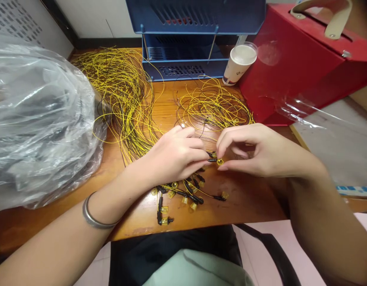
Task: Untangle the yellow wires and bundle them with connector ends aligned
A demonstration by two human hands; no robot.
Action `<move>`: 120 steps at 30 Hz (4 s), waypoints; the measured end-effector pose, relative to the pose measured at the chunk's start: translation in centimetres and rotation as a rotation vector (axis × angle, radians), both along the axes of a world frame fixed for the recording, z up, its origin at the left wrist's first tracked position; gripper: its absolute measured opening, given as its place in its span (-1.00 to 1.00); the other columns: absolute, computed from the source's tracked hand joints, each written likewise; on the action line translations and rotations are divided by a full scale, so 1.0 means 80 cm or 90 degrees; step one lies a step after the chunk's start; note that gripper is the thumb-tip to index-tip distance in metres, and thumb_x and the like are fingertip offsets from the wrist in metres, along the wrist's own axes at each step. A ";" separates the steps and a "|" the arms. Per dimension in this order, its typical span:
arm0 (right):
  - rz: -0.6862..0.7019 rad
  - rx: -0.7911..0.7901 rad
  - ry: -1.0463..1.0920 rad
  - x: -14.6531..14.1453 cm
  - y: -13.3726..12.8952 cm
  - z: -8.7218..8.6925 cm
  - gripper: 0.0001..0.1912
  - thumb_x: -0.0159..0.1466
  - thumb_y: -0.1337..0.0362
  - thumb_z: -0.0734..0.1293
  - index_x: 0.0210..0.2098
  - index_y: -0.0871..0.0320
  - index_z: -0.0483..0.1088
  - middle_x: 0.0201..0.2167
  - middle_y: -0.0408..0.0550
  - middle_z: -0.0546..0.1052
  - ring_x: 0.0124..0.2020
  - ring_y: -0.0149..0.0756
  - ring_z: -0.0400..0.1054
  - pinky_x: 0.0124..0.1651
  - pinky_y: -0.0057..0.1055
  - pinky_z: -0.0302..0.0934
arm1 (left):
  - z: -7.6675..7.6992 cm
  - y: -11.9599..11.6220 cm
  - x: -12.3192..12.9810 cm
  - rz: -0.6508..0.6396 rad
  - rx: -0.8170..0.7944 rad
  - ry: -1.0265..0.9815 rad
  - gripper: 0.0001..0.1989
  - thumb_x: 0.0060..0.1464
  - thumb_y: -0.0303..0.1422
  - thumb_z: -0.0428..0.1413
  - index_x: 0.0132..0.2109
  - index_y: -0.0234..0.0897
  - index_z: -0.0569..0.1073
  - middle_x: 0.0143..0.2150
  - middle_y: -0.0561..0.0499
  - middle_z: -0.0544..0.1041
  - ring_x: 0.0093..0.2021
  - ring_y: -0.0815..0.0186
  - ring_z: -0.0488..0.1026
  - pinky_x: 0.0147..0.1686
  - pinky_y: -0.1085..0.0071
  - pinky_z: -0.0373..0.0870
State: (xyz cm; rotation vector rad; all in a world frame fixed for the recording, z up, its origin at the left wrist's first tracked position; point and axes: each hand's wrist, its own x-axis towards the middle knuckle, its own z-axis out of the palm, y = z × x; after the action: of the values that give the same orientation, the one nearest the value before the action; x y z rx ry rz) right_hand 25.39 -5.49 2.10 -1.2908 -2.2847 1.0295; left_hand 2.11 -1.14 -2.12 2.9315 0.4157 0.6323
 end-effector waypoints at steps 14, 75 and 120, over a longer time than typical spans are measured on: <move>0.018 -0.063 -0.151 0.000 0.005 0.002 -0.88 0.19 0.19 0.43 -0.38 0.11 0.51 -0.47 -0.22 0.53 -0.52 -0.48 0.27 -0.43 -0.47 0.10 | 0.029 -0.007 -0.010 -0.061 -0.142 0.066 -0.83 0.24 -0.35 0.11 -0.24 -0.23 0.61 -0.34 0.04 0.49 -0.28 0.28 0.26 -0.26 0.27 0.13; 0.185 -0.229 -0.234 -0.014 -0.009 0.004 -0.90 0.14 0.30 0.40 -0.40 0.08 0.61 -0.63 -0.24 0.45 -0.63 -0.47 0.22 -0.57 -0.49 0.01 | 0.013 -0.004 -0.007 -0.031 -0.097 0.099 -0.76 0.29 -0.30 0.08 -0.26 -0.23 0.61 -0.39 0.03 0.48 -0.33 0.30 0.24 -0.29 0.27 0.08; -0.021 0.235 0.142 -0.010 -0.008 -0.004 -0.88 0.16 0.41 0.48 -0.33 0.14 0.50 -0.68 -0.30 0.26 -0.68 -0.54 0.06 -0.64 -0.49 -0.03 | 0.008 -0.008 0.003 -0.031 -0.040 -0.162 -0.79 0.28 -0.36 0.06 -0.18 -0.34 0.57 -0.40 -0.01 0.50 -0.39 0.30 0.26 -0.33 0.27 0.09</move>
State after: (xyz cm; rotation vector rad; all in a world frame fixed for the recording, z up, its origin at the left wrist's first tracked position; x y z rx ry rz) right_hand 24.61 -6.17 1.76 -1.0054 -2.1465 0.6597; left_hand 2.31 -1.80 -1.51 2.7441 0.3272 0.9527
